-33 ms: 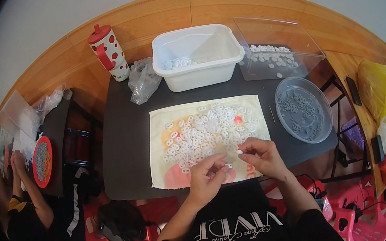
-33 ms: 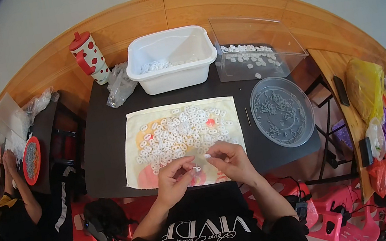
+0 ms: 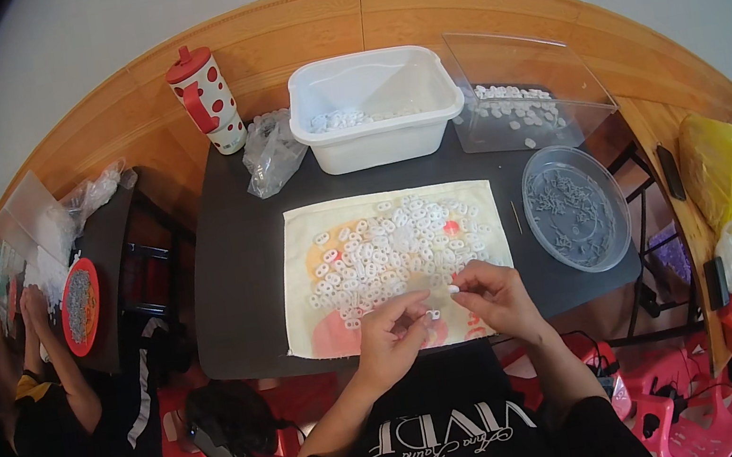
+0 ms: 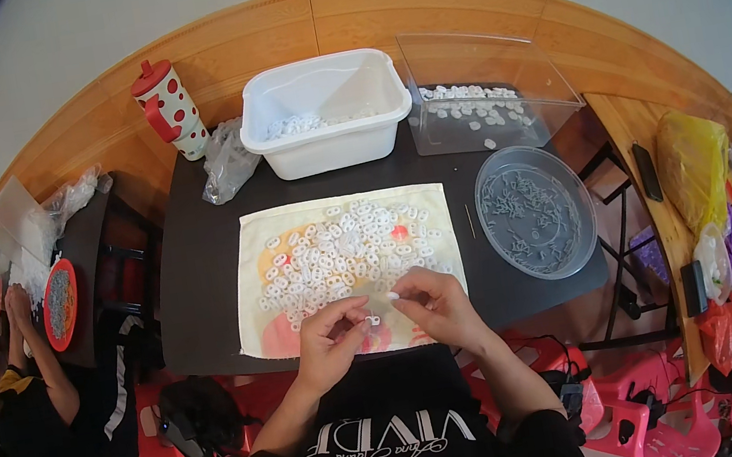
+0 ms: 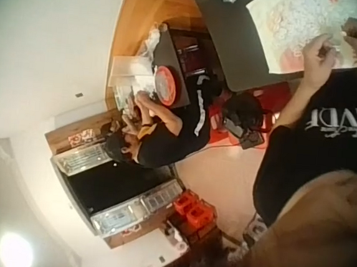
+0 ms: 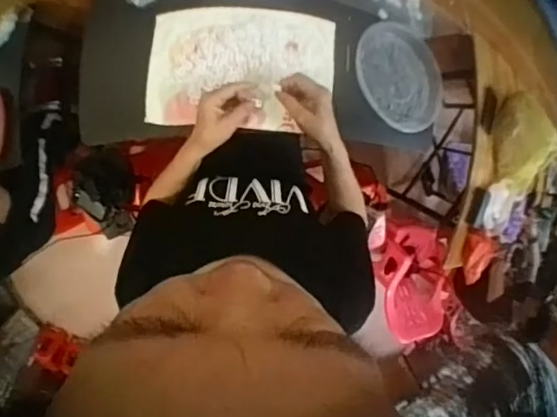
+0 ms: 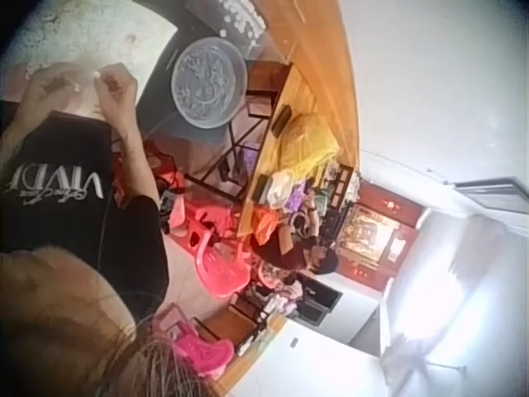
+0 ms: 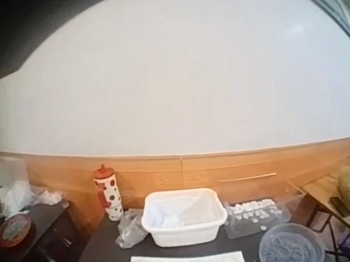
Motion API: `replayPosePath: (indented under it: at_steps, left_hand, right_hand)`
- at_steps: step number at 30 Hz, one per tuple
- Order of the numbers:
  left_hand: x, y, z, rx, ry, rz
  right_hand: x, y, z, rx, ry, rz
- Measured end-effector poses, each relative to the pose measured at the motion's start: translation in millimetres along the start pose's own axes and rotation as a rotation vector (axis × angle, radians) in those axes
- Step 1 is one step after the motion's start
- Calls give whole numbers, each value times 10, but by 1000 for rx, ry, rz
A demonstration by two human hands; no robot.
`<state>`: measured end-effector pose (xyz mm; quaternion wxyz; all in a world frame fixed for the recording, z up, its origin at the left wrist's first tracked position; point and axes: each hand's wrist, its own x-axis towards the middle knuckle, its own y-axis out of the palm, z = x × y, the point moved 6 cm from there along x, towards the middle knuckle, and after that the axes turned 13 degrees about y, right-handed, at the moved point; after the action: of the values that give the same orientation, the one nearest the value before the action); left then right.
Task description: Sort and assemble small white plastic rings and black pins at a workbench.
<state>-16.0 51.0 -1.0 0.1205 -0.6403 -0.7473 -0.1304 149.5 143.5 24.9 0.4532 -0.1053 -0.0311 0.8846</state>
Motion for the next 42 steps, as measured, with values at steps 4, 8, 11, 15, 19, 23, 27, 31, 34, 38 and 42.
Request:
replayPosePath:
  at_steps: [4, 8, 11, 15, 19, 23, 27, 31, 34, 38, 42]
  left_hand:
    - [-13, -46, 10, 18, 24, -18]
    - [25, -62, -36, 75, 74, -9]
    - [22, -79, -22, 82, 66, -35]
    - [24, -76, -12, 72, 67, -32]
    - [33, -62, -42, 66, 84, -33]
    - [16, -46, 8, 74, 63, -4]
    - [32, 12, -41, -21, 33, 12]
    - [29, 38, -14, -54, 46, 10]
    - [28, 43, -29, -64, 51, -12]
    - [19, 42, 3, -60, 71, -15]
    - [27, 44, -23, -70, 77, -6]
  right_hand:
    - [-49, 42, 171, -488, -225, -40]
    - [-65, 155, 235, -837, -330, -58]
    - [-43, 164, 237, -780, -357, -84]
    - [-36, 133, 144, -679, -377, -114]
    - [-37, 71, 23, -381, -265, -115]
    - [26, 26, -131, 107, -17, -36]
    - [28, 116, -25, 113, -59, 19]
    - [38, 174, -15, 74, -134, -1]
    - [34, 195, 26, 36, -174, -16]
    - [35, 218, 86, -21, -232, -7]
    - [30, 242, 131, -5, -233, 5]
